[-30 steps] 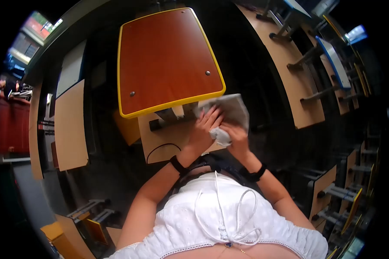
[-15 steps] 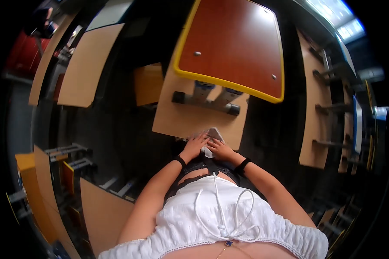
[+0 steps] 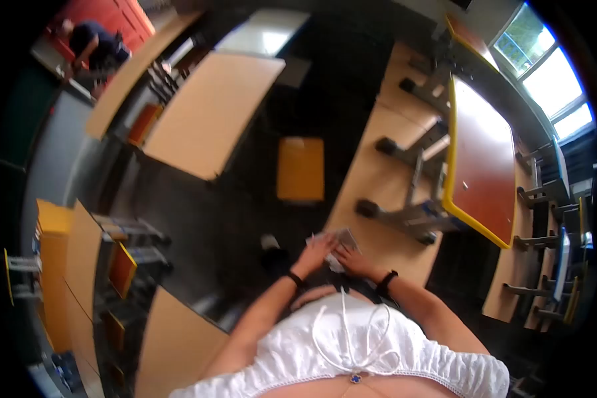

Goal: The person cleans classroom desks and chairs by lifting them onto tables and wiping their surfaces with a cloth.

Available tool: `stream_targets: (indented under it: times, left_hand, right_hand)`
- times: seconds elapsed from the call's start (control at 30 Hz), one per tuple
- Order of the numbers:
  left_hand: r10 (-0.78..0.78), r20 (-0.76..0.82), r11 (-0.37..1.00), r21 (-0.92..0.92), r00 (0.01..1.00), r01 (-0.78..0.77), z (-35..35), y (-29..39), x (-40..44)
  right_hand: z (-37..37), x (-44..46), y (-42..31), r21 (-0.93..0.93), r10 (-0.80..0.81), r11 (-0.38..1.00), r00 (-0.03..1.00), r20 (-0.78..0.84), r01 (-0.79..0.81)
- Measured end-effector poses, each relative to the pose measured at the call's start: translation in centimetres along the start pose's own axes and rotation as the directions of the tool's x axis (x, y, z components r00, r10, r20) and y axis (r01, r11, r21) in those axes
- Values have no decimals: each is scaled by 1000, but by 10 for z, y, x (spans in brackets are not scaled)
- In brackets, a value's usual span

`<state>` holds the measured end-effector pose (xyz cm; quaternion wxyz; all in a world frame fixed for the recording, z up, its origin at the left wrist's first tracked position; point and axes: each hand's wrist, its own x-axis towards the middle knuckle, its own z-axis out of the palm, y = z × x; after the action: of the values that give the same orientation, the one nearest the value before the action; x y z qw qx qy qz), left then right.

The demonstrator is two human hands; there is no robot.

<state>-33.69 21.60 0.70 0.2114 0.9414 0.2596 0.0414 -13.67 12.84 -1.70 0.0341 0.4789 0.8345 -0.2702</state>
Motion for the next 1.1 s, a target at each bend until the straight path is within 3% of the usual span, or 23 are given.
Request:
stream_targets:
  times: [0.03,0.1,0.13,0.23,0.27,0.3,0.37,0.43,0.5,0.63,0.77,0.8,0.9,1.0,1.03,1.1]
  left_hand:
    - [-30,37,999,14,999,30,-10,-24,-8]
    - [-126,61,960,-243,990,137,-37,-68,-30]
    - [-154,81,951,-257,985,169,-49,-89,-41]
    - [-293,43,882,-374,955,287,-88,-150,-80]
    - [-334,38,852,-416,942,319,-104,-168,-94]
    - [-374,37,816,-461,927,348,-118,-183,-108]
    - [-459,3,755,-525,888,392,-124,-214,-129]
    - [-553,96,702,-481,828,525,-138,-234,-142]
    - [-606,183,595,-542,774,594,-146,-249,-147]
    - [-575,359,478,-582,735,658,-159,-266,-143]
    - [-549,280,535,-606,788,588,-171,-278,-124]
    - [-557,267,515,-632,787,579,-172,-283,-118]
    - [-552,372,323,-730,747,602,-188,-309,-97]
    - [-498,259,218,-886,828,409,-210,-337,-76]
    - [-461,331,191,-869,823,457,-223,-348,-69]
    - [-510,283,299,-827,812,476,-232,-371,-52]
  right_hand:
    - [0,35,1,-35,-14,999,999,-40,13]
    - [-44,78,-43,36,4,999,992,-124,1]
    - [-49,101,-59,-33,-9,999,982,-188,3]
    - [-85,180,-104,217,3,976,995,-95,18]
    - [-93,200,-116,177,-9,984,995,-98,26]
    - [-112,221,-130,127,26,991,998,61,-34]
    - [-118,253,-140,155,-3,988,995,97,-12]
    - [-138,270,-155,131,-19,991,998,54,12]
    - [-135,285,-153,101,-58,993,994,-89,67]
    - [-134,308,-140,10,8,1000,996,94,-9]
    - [-141,341,-118,-110,6,994,994,107,6]
    - [-133,352,-102,-78,-61,995,998,13,62]
    - [-150,395,-72,219,-126,973,965,229,75]
    - [-218,421,-70,328,-74,944,953,293,-28]
    - [-238,423,-69,350,-52,934,947,316,-65]
    - [-268,434,-63,166,-54,986,982,182,23]
